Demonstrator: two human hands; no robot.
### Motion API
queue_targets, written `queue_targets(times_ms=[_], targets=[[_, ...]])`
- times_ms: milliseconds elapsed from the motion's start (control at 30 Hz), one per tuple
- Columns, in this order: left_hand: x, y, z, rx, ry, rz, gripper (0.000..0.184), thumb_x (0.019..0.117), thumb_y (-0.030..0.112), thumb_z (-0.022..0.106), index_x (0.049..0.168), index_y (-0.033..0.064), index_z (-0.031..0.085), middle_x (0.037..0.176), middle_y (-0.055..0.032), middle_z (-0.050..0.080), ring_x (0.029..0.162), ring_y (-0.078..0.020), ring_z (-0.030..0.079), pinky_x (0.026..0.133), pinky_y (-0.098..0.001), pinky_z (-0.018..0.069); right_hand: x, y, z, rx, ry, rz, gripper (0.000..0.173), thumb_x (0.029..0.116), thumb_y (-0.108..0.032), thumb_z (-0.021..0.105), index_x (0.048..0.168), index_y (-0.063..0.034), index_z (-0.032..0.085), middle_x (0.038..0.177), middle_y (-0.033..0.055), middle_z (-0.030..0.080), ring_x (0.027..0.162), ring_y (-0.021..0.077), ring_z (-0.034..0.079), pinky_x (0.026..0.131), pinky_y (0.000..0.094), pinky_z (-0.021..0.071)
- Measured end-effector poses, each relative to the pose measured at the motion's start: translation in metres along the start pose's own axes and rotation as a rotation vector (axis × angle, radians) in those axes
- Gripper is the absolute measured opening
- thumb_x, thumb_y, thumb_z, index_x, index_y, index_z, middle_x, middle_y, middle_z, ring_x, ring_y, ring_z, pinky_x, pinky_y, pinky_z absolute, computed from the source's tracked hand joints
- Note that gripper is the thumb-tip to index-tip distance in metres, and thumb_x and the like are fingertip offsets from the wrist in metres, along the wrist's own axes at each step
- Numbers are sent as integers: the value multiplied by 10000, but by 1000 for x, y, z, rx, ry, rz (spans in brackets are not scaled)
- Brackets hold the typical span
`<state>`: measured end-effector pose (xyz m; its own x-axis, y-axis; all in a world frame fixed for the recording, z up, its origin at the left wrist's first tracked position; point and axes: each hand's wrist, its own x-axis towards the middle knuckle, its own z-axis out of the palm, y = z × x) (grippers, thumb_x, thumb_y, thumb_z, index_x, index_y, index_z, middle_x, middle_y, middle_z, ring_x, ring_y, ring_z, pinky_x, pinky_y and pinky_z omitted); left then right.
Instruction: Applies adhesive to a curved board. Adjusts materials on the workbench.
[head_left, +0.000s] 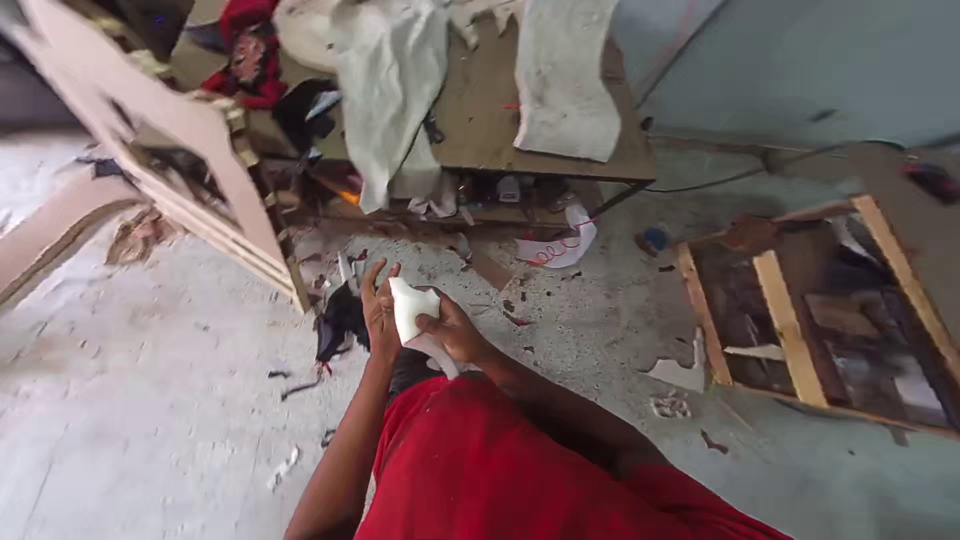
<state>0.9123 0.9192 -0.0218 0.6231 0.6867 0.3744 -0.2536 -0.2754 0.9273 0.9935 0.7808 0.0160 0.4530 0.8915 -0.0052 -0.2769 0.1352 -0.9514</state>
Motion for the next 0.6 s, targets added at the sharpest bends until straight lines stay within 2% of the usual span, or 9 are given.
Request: queue_targets(times_ms=[100, 167, 200, 267, 333, 467, 600], targets=[[67, -37, 47, -40, -223, -58, 735, 1088, 558, 278, 1446, -33, 529, 1486, -207, 516, 1393, -276, 483, 1194, -443, 388, 41, -23, -53, -174, 235, -28, 521, 981, -162, 669, 1414, 53, 477, 1212, 154, 684, 1070, 197, 696, 959, 398, 595], [102, -50, 80, -215, -303, -167, 701, 1101, 503, 297, 1483, -61, 464, 1477, -198, 539, 1355, -238, 535, 1176, -412, 424, 63, -38, -82, -292, 402, -27, 478, 980, -176, 670, 1380, 41, 525, 1181, 119, 706, 1051, 162, 703, 947, 368, 601], [116, -52, 99, -329, -325, -226, 715, 1103, 499, 280, 1500, -78, 424, 1488, -200, 534, 1358, -232, 542, 1174, -402, 433, 73, -45, -96, -339, 473, -43, 491, 980, -188, 674, 1393, 35, 528, 1228, 119, 694, 1085, 165, 695, 964, 369, 597], [136, -53, 141, -530, -364, -312, 760, 1094, 533, 290, 1550, -75, 321, 1514, -202, 506, 1380, -249, 523, 1181, -419, 429, 90, -57, -121, -413, 573, -101, 519, 995, -208, 668, 1435, 10, 501, 1383, 143, 601, 1188, 202, 653, 994, 386, 595], [150, -55, 184, -661, -391, -365, 723, 1099, 500, 295, 1565, -51, 263, 1493, -215, 510, 1361, -294, 527, 1159, -458, 442, 98, -67, -144, -471, 684, -137, 518, 998, -245, 661, 1420, 12, 506, 1402, 155, 562, 1223, 204, 618, 1015, 378, 572], [198, -65, 263, -642, -496, -332, 705, 1103, 475, 272, 1566, -55, 231, 1505, -216, 493, 1366, -291, 515, 1157, -457, 439, 117, -94, -200, -443, 837, -135, 588, 988, -260, 674, 1438, 51, 458, 1303, 136, 645, 1172, 162, 657, 1022, 361, 573], [249, -83, 337, -518, -526, -261, 690, 1105, 472, 230, 1541, -56, 319, 1532, -195, 470, 1410, -252, 469, 1202, -436, 384, 151, -108, -272, -491, 901, -157, 606, 955, -333, 725, 1350, 80, 527, 1220, 139, 681, 1104, 154, 685, 978, 357, 593]])
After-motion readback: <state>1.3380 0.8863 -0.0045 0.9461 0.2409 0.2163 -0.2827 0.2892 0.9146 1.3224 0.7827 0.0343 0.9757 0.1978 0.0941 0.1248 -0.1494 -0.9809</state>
